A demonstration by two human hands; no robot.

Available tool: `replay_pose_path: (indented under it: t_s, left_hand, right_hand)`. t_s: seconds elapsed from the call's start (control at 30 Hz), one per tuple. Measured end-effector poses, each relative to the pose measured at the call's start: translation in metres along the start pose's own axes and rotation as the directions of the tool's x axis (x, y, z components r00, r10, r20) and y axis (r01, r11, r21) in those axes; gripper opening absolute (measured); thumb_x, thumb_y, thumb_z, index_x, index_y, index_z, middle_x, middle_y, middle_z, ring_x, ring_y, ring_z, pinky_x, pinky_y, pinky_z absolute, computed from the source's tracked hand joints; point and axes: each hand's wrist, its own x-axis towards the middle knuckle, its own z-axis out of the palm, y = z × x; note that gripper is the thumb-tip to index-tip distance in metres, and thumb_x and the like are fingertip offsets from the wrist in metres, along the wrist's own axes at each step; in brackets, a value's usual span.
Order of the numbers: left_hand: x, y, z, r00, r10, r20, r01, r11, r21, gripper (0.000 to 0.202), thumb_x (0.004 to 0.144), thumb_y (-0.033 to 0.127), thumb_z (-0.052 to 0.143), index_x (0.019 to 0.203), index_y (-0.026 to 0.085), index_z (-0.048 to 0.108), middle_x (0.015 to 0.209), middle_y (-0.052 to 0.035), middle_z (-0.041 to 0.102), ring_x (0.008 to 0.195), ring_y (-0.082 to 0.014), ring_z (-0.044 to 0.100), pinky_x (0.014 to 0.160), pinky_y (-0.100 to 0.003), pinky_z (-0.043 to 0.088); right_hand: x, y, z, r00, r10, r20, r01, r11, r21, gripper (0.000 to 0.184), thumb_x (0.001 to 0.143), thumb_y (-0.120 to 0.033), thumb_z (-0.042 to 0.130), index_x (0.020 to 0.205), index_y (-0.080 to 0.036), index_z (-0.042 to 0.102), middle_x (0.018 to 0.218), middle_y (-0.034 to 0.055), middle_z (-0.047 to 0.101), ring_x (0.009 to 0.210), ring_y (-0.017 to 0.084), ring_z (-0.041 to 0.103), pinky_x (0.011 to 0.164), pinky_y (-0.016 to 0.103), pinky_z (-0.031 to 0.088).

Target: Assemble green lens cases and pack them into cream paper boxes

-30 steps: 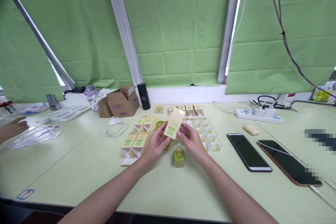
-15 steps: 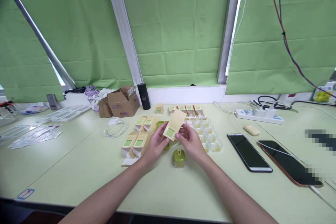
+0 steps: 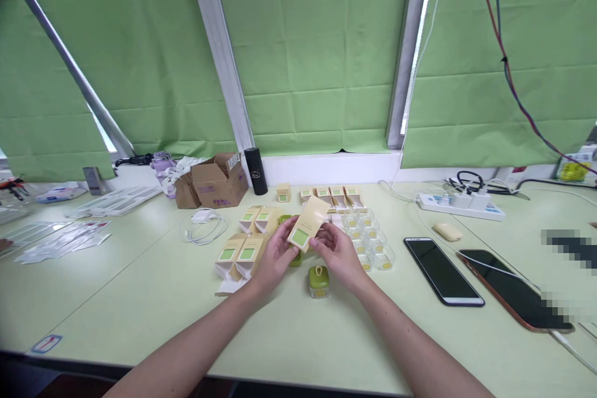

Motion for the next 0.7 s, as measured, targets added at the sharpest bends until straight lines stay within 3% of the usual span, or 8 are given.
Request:
replay_pose_path:
  t_s: [0.3,0.47,0.7]
  left_hand:
    - [0.0,0.003,0.002,1.0,-0.005,-0.004,0.005,1.0,0.01,0.06,0.083,0.018,0.072,0.141,0.022,0.061,0.147,-0.013,0.063,0.142,-0.0328,0.057,0.12,-0.045,0.045]
    - [-0.003,0.005,0.001,1.0,-0.011,0.007,0.011,0.998,0.055,0.072,0.075,0.006,0.064,0.145,0.025,0.06,0.146,-0.0099,0.065,0.142,-0.0319,0.057,0.118,-0.043,0.046]
    - [-0.004,0.008,0.001,1.0,0.008,0.008,-0.009,0.995,0.098,0.076,0.073,0.003,0.06,0.146,0.026,0.059,0.147,-0.0089,0.064,0.14,-0.0316,0.058,0.117,-0.044,0.047]
  right_hand:
    - [0.001,-0.002,0.001,0.999,0.043,-0.013,-0.043,0.998,0.036,0.059,0.077,-0.063,0.087,0.117,-0.022,0.071,0.11,0.0118,0.082,0.104,0.03,0.078,0.096,0.047,0.062]
    - [-0.001,-0.01,0.001,0.997,0.072,-0.029,-0.071,0.997,0.044,0.064,0.077,-0.069,0.084,0.119,-0.022,0.072,0.105,0.0113,0.083,0.102,0.032,0.078,0.091,0.047,0.063]
    - [0.0,-0.011,-0.002,0.995,0.09,-0.032,-0.089,0.995,0.037,0.067,0.075,-0.071,0.085,0.119,-0.021,0.073,0.1,0.0109,0.083,0.093,0.031,0.078,0.083,0.043,0.06]
